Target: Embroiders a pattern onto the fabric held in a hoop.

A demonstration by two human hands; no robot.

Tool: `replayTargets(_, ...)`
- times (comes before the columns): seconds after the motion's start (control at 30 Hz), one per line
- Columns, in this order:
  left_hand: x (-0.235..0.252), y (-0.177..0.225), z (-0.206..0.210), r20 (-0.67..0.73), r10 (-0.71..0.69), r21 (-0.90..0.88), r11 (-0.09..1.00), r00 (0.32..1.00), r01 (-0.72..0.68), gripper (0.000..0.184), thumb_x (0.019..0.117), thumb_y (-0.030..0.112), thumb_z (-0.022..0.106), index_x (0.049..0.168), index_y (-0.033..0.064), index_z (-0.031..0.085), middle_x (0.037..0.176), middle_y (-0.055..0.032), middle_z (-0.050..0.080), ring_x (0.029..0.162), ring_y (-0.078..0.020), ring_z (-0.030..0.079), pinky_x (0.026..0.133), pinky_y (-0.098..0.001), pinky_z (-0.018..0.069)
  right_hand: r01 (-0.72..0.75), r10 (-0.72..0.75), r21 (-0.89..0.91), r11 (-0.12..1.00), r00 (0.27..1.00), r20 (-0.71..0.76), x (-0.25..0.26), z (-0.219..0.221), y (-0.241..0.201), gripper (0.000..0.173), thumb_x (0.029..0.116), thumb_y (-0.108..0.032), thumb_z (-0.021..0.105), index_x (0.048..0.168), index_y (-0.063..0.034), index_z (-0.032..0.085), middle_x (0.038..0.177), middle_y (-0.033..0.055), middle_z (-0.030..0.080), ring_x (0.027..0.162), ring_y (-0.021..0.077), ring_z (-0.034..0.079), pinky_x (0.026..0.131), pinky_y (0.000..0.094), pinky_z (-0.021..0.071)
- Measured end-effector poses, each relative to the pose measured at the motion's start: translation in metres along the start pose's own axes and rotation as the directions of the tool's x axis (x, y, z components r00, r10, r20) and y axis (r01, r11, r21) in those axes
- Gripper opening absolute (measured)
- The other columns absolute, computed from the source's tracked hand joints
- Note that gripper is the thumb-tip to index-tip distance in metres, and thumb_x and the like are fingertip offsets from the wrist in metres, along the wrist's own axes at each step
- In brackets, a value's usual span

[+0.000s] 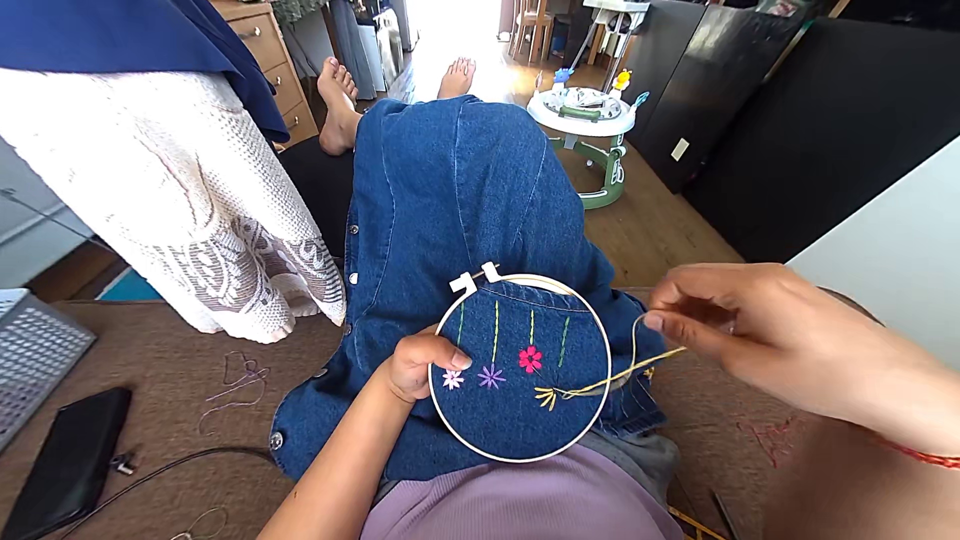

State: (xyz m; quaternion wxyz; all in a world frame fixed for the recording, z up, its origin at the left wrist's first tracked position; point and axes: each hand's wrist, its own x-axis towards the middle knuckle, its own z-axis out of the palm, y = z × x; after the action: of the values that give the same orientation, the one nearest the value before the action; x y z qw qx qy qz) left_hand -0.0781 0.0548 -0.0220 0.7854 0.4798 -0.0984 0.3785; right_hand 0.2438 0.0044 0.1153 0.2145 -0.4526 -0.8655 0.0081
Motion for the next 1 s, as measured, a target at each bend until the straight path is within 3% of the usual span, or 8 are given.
replayTargets(0.03,0.000,0.000,0.001,-0.005,0.001,-0.002,1.000,1.000,-0.001,0.030,0.0930,0.008,0.059,0.117,0.0165,0.076,0.111,0.0027,0.076,0.102,-0.0040,0.071,0.090,-0.0234,0.0579,-0.014,0.011,-0.083,0.996,0.999,-0.033,-0.003,0.002,0.000,0.016,0.0917,-0.032,0.058,0.094,-0.0215,0.069,0.085,-0.0110,0.063,0.074,0.0007,0.064,0.062,0.0207,0.0565)
replayTargets(0.1,0.000,0.000,0.002,-0.016,0.005,-0.020,1.000,1.000,-0.005,0.030,0.0929,0.008,0.059,0.117,0.0158,0.076,0.110,0.0023,0.076,0.102,-0.0041,0.071,0.089,-0.0235,0.0581,0.027,-0.047,-0.143,0.989,0.990,-0.135,-0.008,0.012,-0.007,0.025,0.0931,-0.029,0.056,0.105,-0.0127,0.072,0.100,0.0010,0.067,0.089,0.0148,0.066,0.074,0.0343,0.0576)
replayTargets(0.13,-0.001,0.000,0.003,-0.024,0.006,-0.030,1.000,1.000,-0.007,0.030,0.0925,0.008,0.059,0.116,0.0154,0.076,0.110,0.0020,0.077,0.101,-0.0044,0.072,0.089,-0.0236,0.0583,0.083,-0.104,-0.119,0.989,0.978,-0.181,-0.011,0.019,-0.013,0.026,0.0957,-0.031,0.057,0.106,-0.0116,0.072,0.105,0.0027,0.067,0.095,0.0156,0.066,0.078,0.0345,0.0569)
replayTargets(0.23,0.000,0.000,0.003,-0.026,0.005,-0.048,0.999,1.000,-0.006,0.030,0.0928,0.008,0.059,0.117,0.0147,0.076,0.109,0.0014,0.077,0.101,-0.0048,0.072,0.088,-0.0238,0.0584,0.239,-0.219,0.084,0.967,0.955,-0.202,-0.023,0.051,-0.027,0.031,0.0990,-0.047,0.063,0.108,-0.0187,0.071,0.108,-0.0046,0.067,0.107,0.0070,0.061,0.089,0.0240,0.0527)
replayTargets(0.4,0.002,0.000,0.004,-0.020,-0.016,-0.054,0.998,1.000,0.015,0.030,0.0926,0.009,0.059,0.117,0.0150,0.076,0.110,0.0015,0.076,0.101,-0.0048,0.072,0.090,-0.0238,0.0579,0.228,-0.210,0.038,0.973,0.941,-0.266,-0.031,0.091,-0.033,0.022,0.1028,-0.035,0.060,0.102,-0.0184,0.074,0.097,-0.0035,0.069,0.096,0.0099,0.062,0.083,0.0260,0.0492)
replayTargets(0.67,0.003,0.000,0.007,-0.028,-0.029,-0.047,0.998,0.999,0.028,0.029,0.0929,0.010,0.059,0.116,0.0154,0.076,0.109,0.0015,0.077,0.101,-0.0050,0.072,0.089,-0.0243,0.0582,0.301,-0.298,-0.011,0.953,0.937,-0.180,-0.028,0.062,-0.042,0.024,0.1094,-0.025,0.044,0.100,-0.0150,0.063,0.094,-0.0017,0.066,0.098,0.0123,0.062,0.089,0.0313,0.0462)
replayTargets(0.83,0.005,0.001,0.010,0.015,-0.046,-0.059,0.997,0.999,0.047,0.029,0.0945,0.009,0.059,0.117,0.0152,0.076,0.111,0.0012,0.076,0.104,-0.0049,0.071,0.092,-0.0241,0.0570,0.481,-0.493,-0.109,0.870,0.847,-0.196,0.005,0.057,-0.056,0.019,0.1031,-0.008,0.050,0.098,-0.0141,0.067,0.091,-0.0003,0.064,0.096,0.0157,0.061,0.090,0.0344,0.0466)
replayTargets(1.0,0.004,0.001,0.011,0.011,-0.039,-0.060,0.997,0.999,0.039,0.029,0.0946,0.010,0.059,0.118,0.0153,0.076,0.112,0.0015,0.076,0.104,-0.0045,0.071,0.092,-0.0237,0.0568,0.517,-0.539,-0.157,0.841,0.824,-0.173,0.032,0.066,-0.059,0.018,0.0999,-0.012,0.056,0.089,-0.0137,0.070,0.085,-0.0011,0.062,0.086,0.0164,0.059,0.076,0.0326,0.0444)
